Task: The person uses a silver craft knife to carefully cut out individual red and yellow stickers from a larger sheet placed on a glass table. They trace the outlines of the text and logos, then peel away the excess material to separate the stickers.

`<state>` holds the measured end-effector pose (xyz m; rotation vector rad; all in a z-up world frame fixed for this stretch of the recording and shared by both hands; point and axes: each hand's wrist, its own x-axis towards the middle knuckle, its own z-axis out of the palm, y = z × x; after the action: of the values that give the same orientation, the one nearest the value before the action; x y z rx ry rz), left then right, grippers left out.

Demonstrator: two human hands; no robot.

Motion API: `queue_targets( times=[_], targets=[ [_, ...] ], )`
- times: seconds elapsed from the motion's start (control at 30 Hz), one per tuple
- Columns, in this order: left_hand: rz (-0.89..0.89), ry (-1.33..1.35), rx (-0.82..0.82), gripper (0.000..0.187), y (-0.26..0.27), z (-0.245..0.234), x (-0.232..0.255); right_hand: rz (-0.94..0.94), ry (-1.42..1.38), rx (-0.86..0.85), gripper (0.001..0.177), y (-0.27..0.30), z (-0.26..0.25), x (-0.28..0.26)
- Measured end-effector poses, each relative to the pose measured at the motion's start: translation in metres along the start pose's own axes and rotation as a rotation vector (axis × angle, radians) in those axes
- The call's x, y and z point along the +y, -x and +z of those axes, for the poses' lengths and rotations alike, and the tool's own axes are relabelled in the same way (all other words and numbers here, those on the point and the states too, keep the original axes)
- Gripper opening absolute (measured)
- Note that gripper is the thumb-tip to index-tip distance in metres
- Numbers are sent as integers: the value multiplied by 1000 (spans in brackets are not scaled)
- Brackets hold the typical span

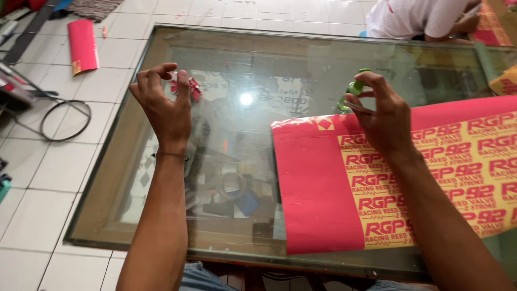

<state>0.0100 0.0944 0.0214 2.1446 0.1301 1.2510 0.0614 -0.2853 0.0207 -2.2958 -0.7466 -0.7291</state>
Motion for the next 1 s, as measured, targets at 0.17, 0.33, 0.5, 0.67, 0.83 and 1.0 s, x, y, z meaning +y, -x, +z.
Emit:
queue_targets(
  times=[0.17,0.33,0.5,0.67,0.83,1.0],
  targets=[
    [250,276,-298,10,28,13,87,18,33,32,37,-3,1,-6],
    [589,568,-899,20,66,20,143,-38,-81,64,43,-1,-4,-9],
    [690,429,-1214,81,88,23,138,-14,-283,139,43,-6,-15,-12],
    [688,394,-1222,82,93,24,137,-4,-490,299,29,-1,-37,-9],
    [708,401,-1160,75,92,25,131,629,-797,457,26,2,-55,-4],
    [605,419,-1316,80,86,21,134,1096,-1320,481,51,-3,-62,7]
  ],
)
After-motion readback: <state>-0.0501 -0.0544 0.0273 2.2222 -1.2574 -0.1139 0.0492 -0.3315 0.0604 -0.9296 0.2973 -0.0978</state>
